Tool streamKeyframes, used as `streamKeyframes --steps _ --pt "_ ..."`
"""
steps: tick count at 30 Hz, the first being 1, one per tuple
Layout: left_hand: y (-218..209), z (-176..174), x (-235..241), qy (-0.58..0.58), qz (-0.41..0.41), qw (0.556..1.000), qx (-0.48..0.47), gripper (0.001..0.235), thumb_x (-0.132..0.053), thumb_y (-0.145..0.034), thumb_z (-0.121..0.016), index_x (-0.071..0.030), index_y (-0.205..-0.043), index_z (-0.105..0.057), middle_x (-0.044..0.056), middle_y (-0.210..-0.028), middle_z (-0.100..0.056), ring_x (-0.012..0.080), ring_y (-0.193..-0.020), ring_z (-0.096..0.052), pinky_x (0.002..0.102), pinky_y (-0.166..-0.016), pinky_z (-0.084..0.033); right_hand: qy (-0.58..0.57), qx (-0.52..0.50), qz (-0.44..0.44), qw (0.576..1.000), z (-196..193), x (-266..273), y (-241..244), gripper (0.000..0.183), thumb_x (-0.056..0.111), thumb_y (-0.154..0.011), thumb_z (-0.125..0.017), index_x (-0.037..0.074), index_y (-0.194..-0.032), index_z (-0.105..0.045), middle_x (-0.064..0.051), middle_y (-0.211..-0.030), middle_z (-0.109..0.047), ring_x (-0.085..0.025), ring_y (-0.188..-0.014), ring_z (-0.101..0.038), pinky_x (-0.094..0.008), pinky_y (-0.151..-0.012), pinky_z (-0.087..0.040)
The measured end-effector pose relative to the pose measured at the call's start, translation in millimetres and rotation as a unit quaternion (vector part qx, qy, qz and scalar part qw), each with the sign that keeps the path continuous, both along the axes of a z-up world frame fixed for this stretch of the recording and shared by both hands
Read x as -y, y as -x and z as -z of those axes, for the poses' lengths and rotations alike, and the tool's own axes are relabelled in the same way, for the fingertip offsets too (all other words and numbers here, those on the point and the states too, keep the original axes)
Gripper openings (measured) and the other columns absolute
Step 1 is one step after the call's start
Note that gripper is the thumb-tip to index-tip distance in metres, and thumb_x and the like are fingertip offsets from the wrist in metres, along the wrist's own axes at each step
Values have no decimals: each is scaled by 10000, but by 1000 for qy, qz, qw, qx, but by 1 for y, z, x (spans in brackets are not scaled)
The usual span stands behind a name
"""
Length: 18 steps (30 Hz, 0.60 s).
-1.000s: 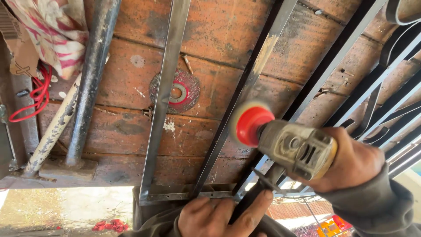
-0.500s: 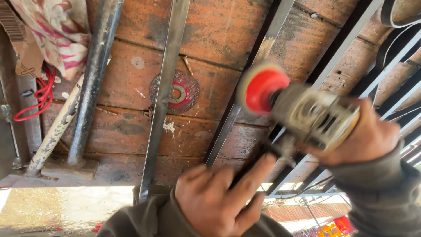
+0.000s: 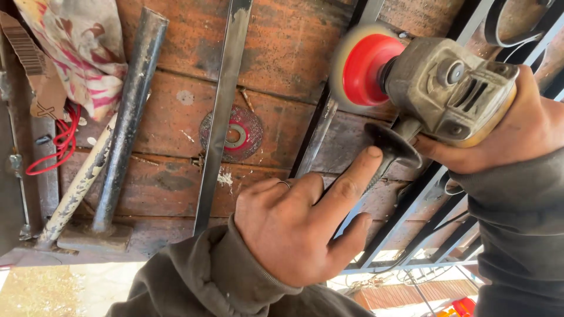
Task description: Polishing a metal frame using an angle grinder with a wire brush attachment.
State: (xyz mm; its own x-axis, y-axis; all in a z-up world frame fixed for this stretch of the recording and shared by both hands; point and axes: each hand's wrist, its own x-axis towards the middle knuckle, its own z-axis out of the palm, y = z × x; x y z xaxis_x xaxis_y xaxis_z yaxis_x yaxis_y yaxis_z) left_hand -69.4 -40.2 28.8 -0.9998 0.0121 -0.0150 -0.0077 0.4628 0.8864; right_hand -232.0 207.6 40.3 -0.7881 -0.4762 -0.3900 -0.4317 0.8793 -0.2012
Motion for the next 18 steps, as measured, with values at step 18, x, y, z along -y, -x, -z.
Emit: streamKeyframes --steps 18 --pt "7 -1 6 -3 -6 999 32 529 -279 -972 -698 -233 -1488 -591 15 -607 -479 198 -399 -456 395 -442 -437 -107 -29 -82 990 -8 4 15 907 470 -522 -1004 -115 -1055 -560 -178 -883 -763 -241 -626 -713 -358 -605 -579"
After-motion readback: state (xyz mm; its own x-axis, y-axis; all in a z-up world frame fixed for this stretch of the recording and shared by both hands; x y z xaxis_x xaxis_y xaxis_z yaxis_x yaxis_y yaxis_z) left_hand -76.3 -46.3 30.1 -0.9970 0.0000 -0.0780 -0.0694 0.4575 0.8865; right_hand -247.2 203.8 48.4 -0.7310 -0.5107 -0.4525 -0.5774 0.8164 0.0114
